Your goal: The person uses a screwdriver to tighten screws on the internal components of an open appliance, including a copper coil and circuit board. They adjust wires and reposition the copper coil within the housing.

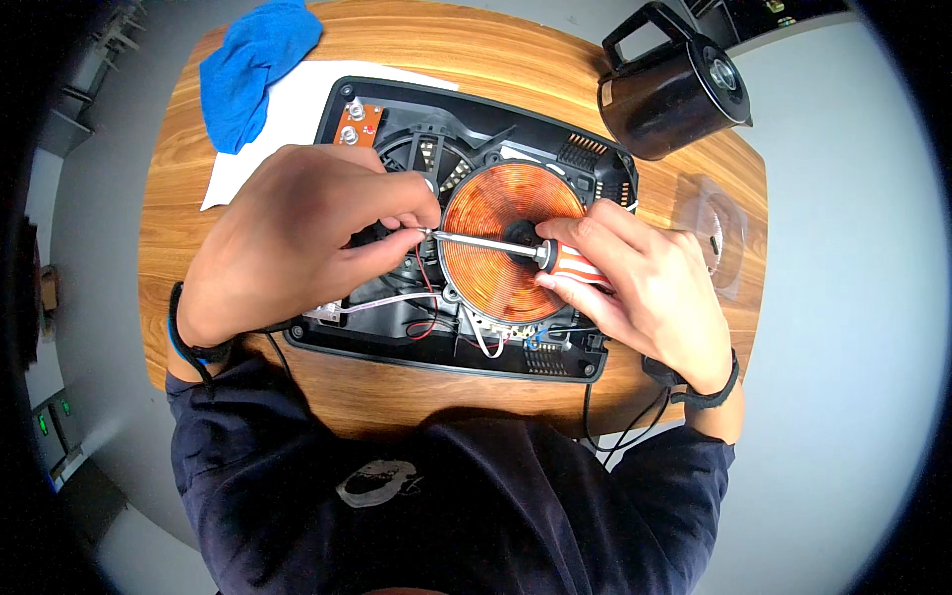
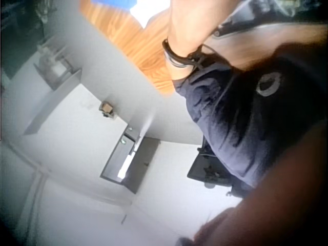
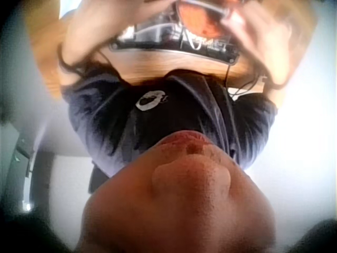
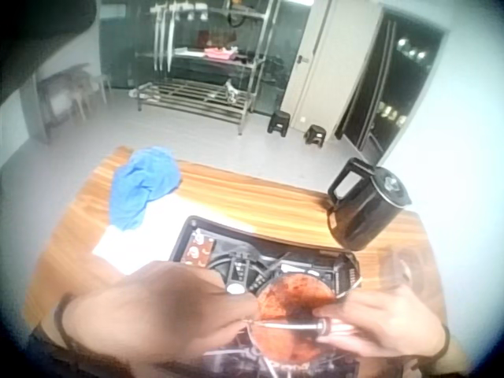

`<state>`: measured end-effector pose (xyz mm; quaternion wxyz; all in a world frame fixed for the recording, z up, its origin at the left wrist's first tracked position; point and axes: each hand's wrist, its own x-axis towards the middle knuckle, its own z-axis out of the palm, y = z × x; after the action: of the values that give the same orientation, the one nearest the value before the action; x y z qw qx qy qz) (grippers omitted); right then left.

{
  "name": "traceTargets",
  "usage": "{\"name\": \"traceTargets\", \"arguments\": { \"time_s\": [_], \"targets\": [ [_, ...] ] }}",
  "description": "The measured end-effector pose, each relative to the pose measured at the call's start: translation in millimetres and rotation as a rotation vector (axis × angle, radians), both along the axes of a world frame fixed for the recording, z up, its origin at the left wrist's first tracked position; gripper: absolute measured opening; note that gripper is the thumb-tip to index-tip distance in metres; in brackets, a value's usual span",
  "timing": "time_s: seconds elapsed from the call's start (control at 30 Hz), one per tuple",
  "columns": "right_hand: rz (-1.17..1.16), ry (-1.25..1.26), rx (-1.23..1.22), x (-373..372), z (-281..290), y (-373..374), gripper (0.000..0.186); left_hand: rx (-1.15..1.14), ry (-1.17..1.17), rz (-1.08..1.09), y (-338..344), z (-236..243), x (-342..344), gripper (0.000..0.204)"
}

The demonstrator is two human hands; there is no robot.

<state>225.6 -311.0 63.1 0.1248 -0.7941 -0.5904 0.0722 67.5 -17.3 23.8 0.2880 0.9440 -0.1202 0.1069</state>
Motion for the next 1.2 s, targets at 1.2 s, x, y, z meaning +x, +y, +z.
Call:
{"name": "traceTargets", "arguments": {
  "time_s": [1.2],
  "targets": [
    [-0.072,0.182,-0.011,2.5,-5.5,-1.5,0.032,-0.089,-0.004,-0.014,-2.7,-6.3,2.7,0.018]
  ]
}}
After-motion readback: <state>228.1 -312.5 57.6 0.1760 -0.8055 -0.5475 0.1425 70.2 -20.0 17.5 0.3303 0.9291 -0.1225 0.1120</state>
